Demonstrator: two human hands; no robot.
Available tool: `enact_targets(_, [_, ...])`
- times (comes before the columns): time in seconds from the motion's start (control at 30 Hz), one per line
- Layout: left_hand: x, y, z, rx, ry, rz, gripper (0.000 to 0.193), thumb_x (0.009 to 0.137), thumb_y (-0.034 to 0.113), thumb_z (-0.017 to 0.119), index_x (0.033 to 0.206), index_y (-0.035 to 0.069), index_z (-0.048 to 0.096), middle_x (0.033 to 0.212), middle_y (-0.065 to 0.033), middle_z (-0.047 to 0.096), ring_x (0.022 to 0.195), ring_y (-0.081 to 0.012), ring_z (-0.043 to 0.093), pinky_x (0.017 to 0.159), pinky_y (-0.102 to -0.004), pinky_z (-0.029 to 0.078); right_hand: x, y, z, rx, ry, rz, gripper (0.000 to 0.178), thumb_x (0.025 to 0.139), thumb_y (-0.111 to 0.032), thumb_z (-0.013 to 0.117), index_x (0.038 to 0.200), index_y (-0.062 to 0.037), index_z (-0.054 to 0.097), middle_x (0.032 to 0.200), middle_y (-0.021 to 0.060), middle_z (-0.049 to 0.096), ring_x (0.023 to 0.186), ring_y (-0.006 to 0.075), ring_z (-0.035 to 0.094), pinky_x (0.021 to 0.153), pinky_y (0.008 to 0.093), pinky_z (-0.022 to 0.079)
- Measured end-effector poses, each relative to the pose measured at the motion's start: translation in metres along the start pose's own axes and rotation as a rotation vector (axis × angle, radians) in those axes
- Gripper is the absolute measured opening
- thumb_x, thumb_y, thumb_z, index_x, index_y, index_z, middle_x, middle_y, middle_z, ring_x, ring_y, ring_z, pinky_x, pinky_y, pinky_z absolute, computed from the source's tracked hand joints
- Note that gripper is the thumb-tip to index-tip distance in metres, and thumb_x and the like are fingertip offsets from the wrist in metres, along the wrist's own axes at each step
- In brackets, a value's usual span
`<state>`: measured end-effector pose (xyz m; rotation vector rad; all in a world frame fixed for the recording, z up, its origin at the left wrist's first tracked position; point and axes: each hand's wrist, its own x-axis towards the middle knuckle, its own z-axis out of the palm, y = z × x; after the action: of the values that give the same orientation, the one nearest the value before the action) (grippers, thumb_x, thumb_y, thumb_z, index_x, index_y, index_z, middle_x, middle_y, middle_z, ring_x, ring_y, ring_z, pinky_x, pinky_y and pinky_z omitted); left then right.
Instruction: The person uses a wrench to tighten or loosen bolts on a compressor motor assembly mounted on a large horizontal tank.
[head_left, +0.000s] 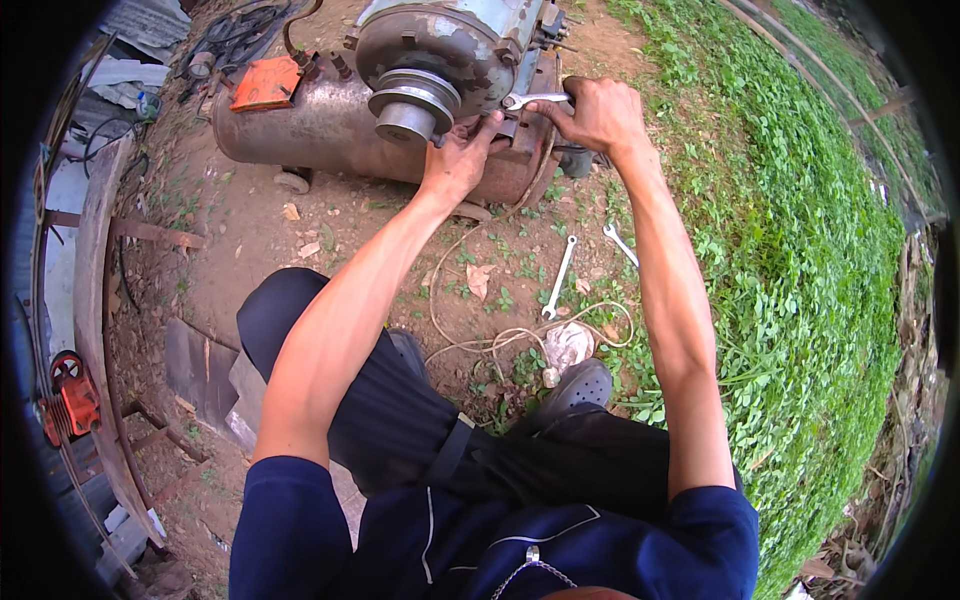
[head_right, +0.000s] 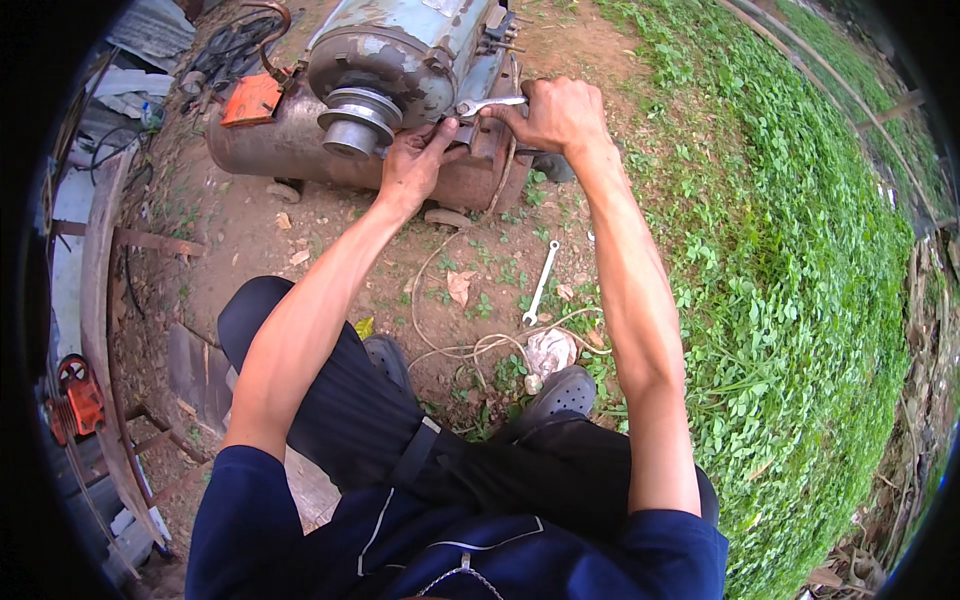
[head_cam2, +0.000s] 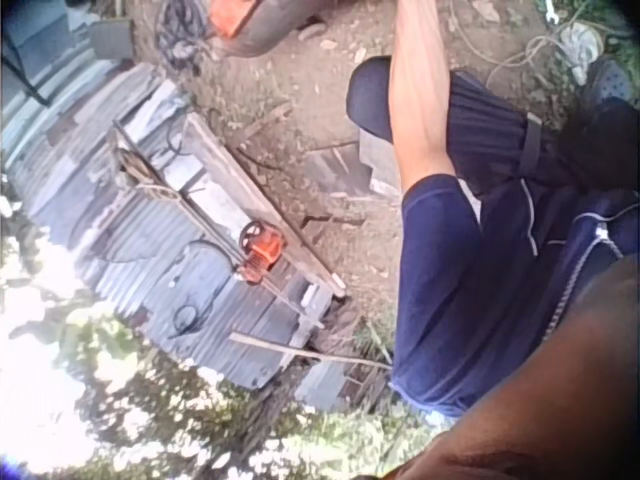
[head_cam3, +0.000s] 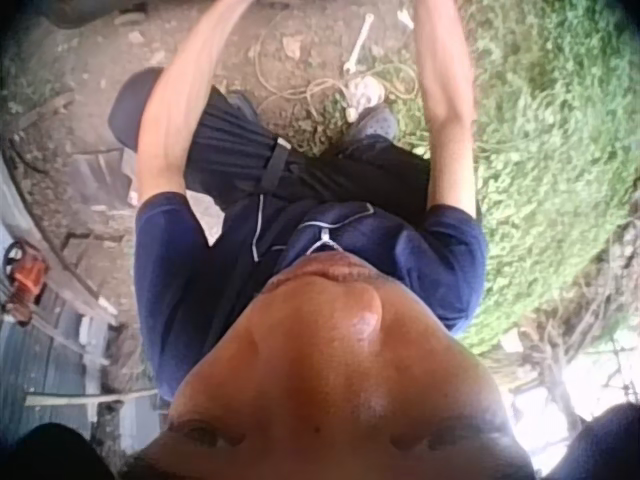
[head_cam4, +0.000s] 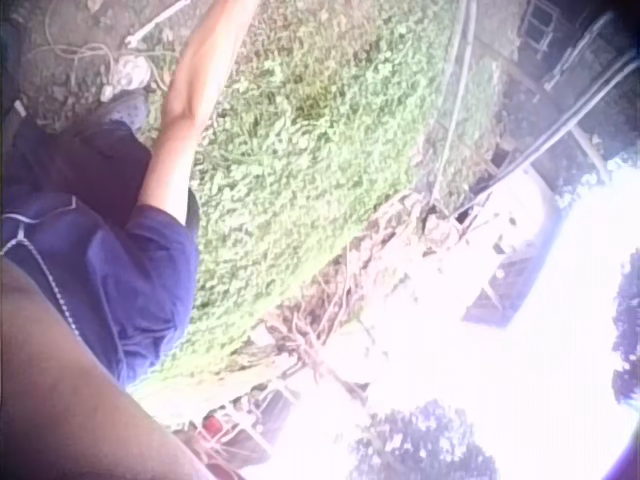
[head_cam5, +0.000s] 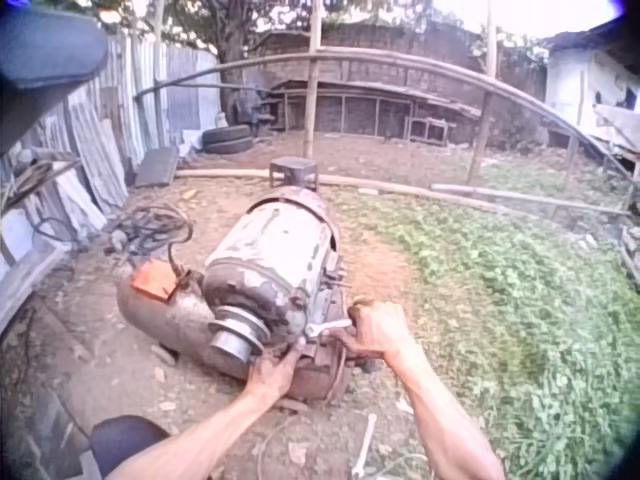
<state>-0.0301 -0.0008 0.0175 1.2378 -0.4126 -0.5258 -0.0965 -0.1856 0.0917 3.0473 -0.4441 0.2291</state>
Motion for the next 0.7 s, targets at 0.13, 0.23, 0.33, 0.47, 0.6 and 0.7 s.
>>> enact_targets(0.13, [0.002,-0.005,0.001,-0.057,-0.02,-0.012,0.032,0.095,0.027,0.061,0.101,-0.004,0.064,0.098,-0.0066,0.065,0.091,-0.0118,0.062,0.085,-0.0311,0.058,-0.021,-0.016,-0.007,0.06,0.035,0.147,0.07,0.078,-0.073,0.053,0.082,-0.0057,0.072,0.074,0.0205,0.068,0.074,0.0354,0.069,0.067,0.0459,0.054])
enact_targets(0.23, [-0.001,-0.004,0.004,-0.083,-0.031,-0.037,0.031,0.095,0.027,0.061,0.101,-0.004,0.064,0.098,-0.0068,0.065,0.091,-0.012,0.062,0.086,-0.031,0.058,-0.034,-0.022,0.001,0.052,0.038,0.261,0.07,0.079,-0.072,0.054,0.084,-0.0056,0.073,0.072,0.0215,0.068,0.073,0.0367,0.069,0.067,0.0462,0.054])
enact_targets(0.33, [0.006,-0.006,-0.005,-0.09,-0.028,-0.046,0.03,0.094,0.026,0.061,0.101,-0.003,0.064,0.099,-0.0065,0.065,0.092,-0.0119,0.062,0.086,-0.0306,0.058,-0.041,-0.043,0.001,0.069,0.054,0.365,0.07,0.079,-0.072,0.054,0.086,-0.0048,0.073,0.072,0.0213,0.068,0.072,0.037,0.069,0.066,0.0466,0.054])
enact_targets(0.47, [0.004,-0.002,-0.003,-0.09,-0.036,-0.066,0.029,0.094,0.024,0.062,0.102,-0.003,0.064,0.1,-0.0061,0.065,0.092,-0.0115,0.062,0.084,-0.0305,0.059,-0.052,-0.057,0.0,0.092,0.09,0.489,0.073,0.079,-0.072,0.054,0.084,-0.0014,0.072,0.072,0.0216,0.068,0.072,0.0368,0.07,0.065,0.0462,0.055])
enact_targets(0.6, [0.002,0.0,-0.001,-0.103,-0.028,-0.072,0.027,0.094,0.023,0.062,0.102,-0.003,0.064,0.1,-0.0055,0.065,0.092,-0.011,0.062,0.084,-0.0304,0.059,-0.056,-0.062,-0.001,0.089,0.114,0.479,0.075,0.08,-0.072,0.053,0.079,0.0,0.072,0.072,0.0225,0.068,0.071,0.0369,0.07,0.063,0.0456,0.055])
enact_targets(0.7, [0.002,-0.001,0.002,-0.058,-0.011,-0.055,0.028,0.095,0.025,0.061,0.106,0.0,0.064,0.102,-0.0033,0.065,0.095,-0.0104,0.061,0.086,-0.0303,0.057,-0.047,-0.049,-0.001,0.085,0.057,0.391,0.073,0.08,-0.072,0.052,0.081,-0.0024,0.072,0.072,0.0223,0.068,0.071,0.0367,0.07,0.062,0.0454,0.055])
